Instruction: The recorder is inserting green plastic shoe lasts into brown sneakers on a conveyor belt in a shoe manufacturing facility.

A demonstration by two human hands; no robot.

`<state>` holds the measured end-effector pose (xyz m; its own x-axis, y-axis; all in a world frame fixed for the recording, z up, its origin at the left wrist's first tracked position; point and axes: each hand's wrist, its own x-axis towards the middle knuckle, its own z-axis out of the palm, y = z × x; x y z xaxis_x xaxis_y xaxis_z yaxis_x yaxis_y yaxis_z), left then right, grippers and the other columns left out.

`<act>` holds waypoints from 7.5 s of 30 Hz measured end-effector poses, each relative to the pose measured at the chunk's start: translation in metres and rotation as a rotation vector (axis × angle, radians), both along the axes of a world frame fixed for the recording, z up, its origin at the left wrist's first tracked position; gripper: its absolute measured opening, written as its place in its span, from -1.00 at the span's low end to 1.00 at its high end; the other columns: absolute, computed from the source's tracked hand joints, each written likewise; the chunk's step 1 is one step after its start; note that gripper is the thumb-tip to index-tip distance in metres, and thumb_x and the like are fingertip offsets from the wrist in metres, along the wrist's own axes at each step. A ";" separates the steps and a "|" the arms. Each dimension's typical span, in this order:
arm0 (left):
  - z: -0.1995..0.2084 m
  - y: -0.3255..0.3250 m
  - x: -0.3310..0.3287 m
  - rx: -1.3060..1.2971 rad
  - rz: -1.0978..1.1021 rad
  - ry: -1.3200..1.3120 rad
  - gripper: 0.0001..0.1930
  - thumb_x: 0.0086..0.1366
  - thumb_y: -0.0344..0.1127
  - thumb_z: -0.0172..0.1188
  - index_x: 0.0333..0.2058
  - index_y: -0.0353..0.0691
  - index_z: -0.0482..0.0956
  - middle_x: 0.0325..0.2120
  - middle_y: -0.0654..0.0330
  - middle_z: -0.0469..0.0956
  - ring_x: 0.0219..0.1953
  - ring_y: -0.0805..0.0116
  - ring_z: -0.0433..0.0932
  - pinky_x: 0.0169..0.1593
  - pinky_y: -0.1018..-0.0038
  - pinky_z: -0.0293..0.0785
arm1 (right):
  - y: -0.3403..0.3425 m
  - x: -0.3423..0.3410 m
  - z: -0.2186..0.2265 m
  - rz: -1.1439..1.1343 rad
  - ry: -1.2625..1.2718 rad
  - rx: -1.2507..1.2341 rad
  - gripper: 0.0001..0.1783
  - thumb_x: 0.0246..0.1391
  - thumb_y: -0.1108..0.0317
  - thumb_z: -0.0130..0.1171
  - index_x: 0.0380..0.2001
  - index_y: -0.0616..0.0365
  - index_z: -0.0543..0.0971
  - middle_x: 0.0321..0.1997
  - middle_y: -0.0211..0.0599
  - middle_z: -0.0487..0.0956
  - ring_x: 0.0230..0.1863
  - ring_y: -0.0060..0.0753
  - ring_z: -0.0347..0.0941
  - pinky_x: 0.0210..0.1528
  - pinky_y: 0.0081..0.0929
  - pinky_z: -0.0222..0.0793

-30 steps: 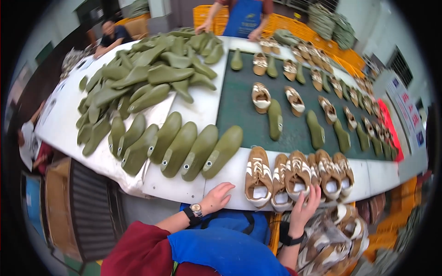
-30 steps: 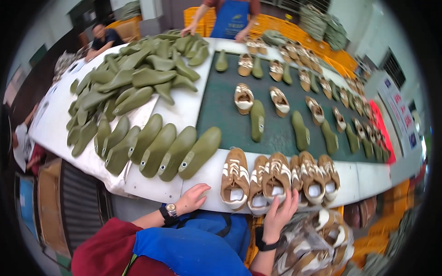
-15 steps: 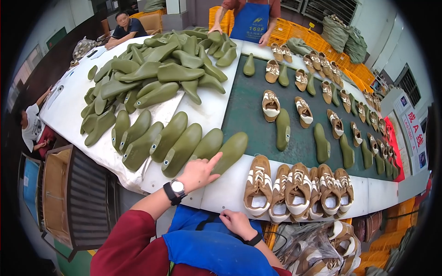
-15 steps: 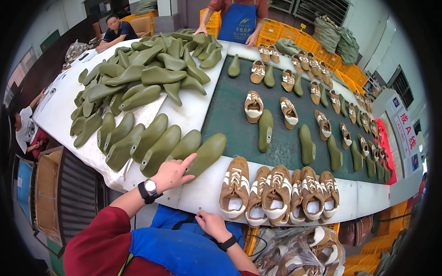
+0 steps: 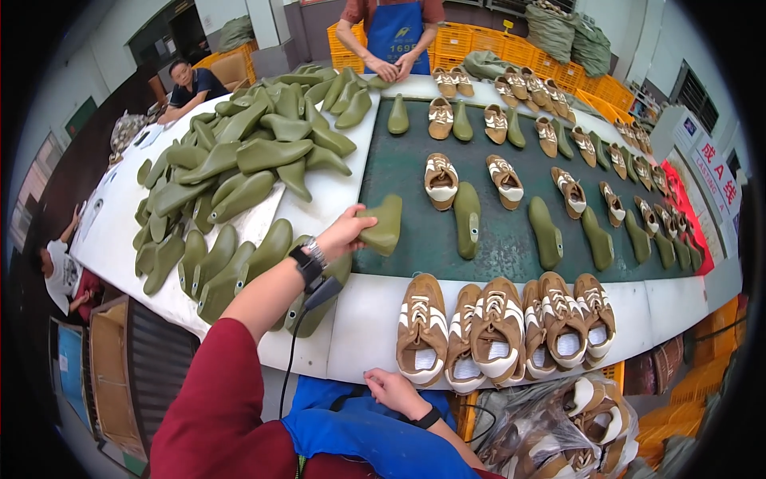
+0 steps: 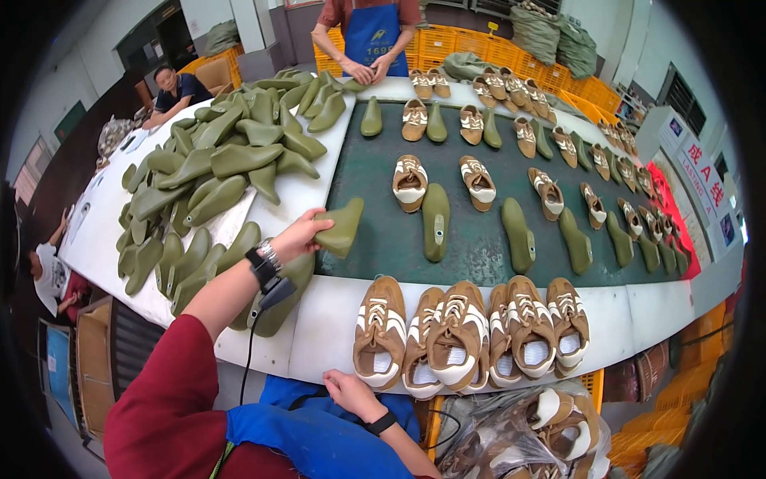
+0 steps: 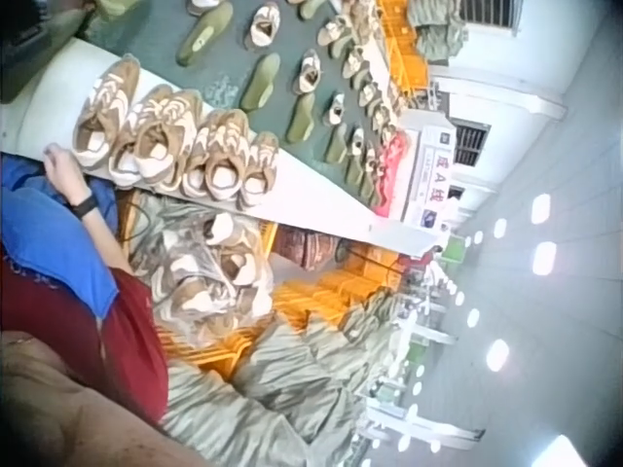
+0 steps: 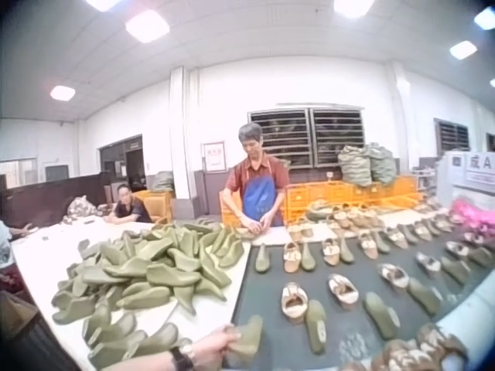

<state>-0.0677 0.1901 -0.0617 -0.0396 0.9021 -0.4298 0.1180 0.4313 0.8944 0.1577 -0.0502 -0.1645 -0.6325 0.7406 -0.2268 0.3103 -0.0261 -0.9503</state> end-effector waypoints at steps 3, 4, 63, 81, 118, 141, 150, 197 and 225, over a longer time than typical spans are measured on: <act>-0.030 0.037 0.002 0.246 -0.162 0.653 -0.34 0.21 -0.10 0.14 0.24 -0.02 0.10 -0.36 0.04 0.57 -0.44 0.22 0.58 -0.41 0.37 0.47 | 0.002 -0.001 0.001 0.037 0.018 0.057 -0.80 0.18 0.31 0.04 -0.21 0.15 0.54 -0.57 -0.19 0.59 -0.57 -0.30 0.53 -0.43 -0.42 0.43; -0.037 0.048 0.011 0.384 -0.276 1.111 -0.32 0.20 -0.10 0.14 0.25 -0.03 0.08 -0.32 -0.05 0.60 -0.35 0.09 0.62 -0.28 0.25 0.53 | 0.002 0.001 0.004 0.041 0.006 0.044 -0.80 0.18 0.31 0.04 -0.21 0.15 0.53 -0.57 -0.18 0.58 -0.57 -0.27 0.54 -0.42 -0.41 0.44; -0.062 -0.155 0.098 0.983 -0.500 0.662 -0.73 0.02 -0.48 0.18 -0.23 -0.23 0.47 -0.30 0.05 0.43 -0.24 0.00 0.42 -0.16 0.19 0.39 | -0.004 -0.014 0.010 -0.072 -0.184 0.309 -0.80 0.04 0.34 0.04 -0.38 0.26 0.55 -0.36 0.03 0.58 -0.31 -0.03 0.53 -0.24 -0.24 0.45; -0.030 -0.165 0.052 0.866 -0.466 0.638 -0.61 -0.05 -0.52 0.18 -0.15 -0.24 0.47 -0.21 0.00 0.42 -0.12 -0.05 0.42 -0.04 0.21 0.38 | -0.007 -0.025 -0.065 -0.076 -0.128 0.687 -0.83 0.09 0.34 0.04 -0.28 0.12 0.54 -0.25 -0.10 0.56 -0.21 -0.09 0.51 -0.16 -0.24 0.45; -0.022 -0.176 0.019 0.603 -0.307 0.498 -0.38 0.20 -0.27 0.26 0.21 -0.17 0.25 0.18 0.02 0.28 0.15 0.15 0.37 0.06 0.27 0.43 | 0.012 0.005 0.068 -0.218 -0.153 0.441 -0.68 0.06 0.24 0.23 -0.22 0.07 0.33 -0.62 -0.19 0.57 -0.54 -0.04 0.53 -0.52 -0.22 0.40; 0.055 -0.188 -0.073 0.446 -0.423 0.333 -0.54 -0.02 -0.31 0.47 -0.16 -0.34 0.52 -0.08 0.08 0.53 -0.24 0.50 0.55 -0.17 0.55 0.52 | 0.013 0.006 0.003 -0.458 -0.283 0.834 -0.64 -0.13 0.45 0.25 -0.17 0.10 0.52 -0.22 -0.24 0.46 -0.19 -0.13 0.37 -0.14 -0.28 0.35; 0.079 0.052 -0.084 0.498 -0.327 0.730 -0.50 0.08 -0.08 0.36 -0.15 -0.37 0.54 -0.35 0.10 0.61 -0.30 0.36 0.59 -0.20 0.46 0.48 | 0.021 0.006 0.001 -0.509 -0.269 0.855 -0.84 -0.15 0.48 0.22 -0.40 0.07 0.55 -0.36 -0.35 0.47 -0.29 -0.19 0.38 -0.25 -0.29 0.32; -0.067 -0.204 -0.121 0.535 0.340 0.606 -0.35 0.07 -0.43 0.15 0.20 -0.10 0.23 0.01 -0.15 0.44 0.04 -0.10 0.45 0.10 0.23 0.39 | 0.094 -0.129 0.060 -0.104 -0.046 0.545 -0.33 0.07 0.13 0.22 0.20 0.14 0.29 0.29 0.23 0.15 0.32 0.25 0.05 0.32 -0.10 0.04; -0.072 -0.239 -0.199 0.303 0.447 0.604 -0.34 0.15 -0.07 0.17 0.14 -0.36 0.27 -0.19 -0.24 0.54 -0.12 -0.15 0.53 0.00 0.21 0.45 | 0.088 -0.108 0.044 -0.340 -0.201 0.784 -0.59 -0.02 0.25 0.29 -0.12 0.24 0.50 0.15 0.12 0.29 0.22 0.17 0.14 0.26 -0.04 0.05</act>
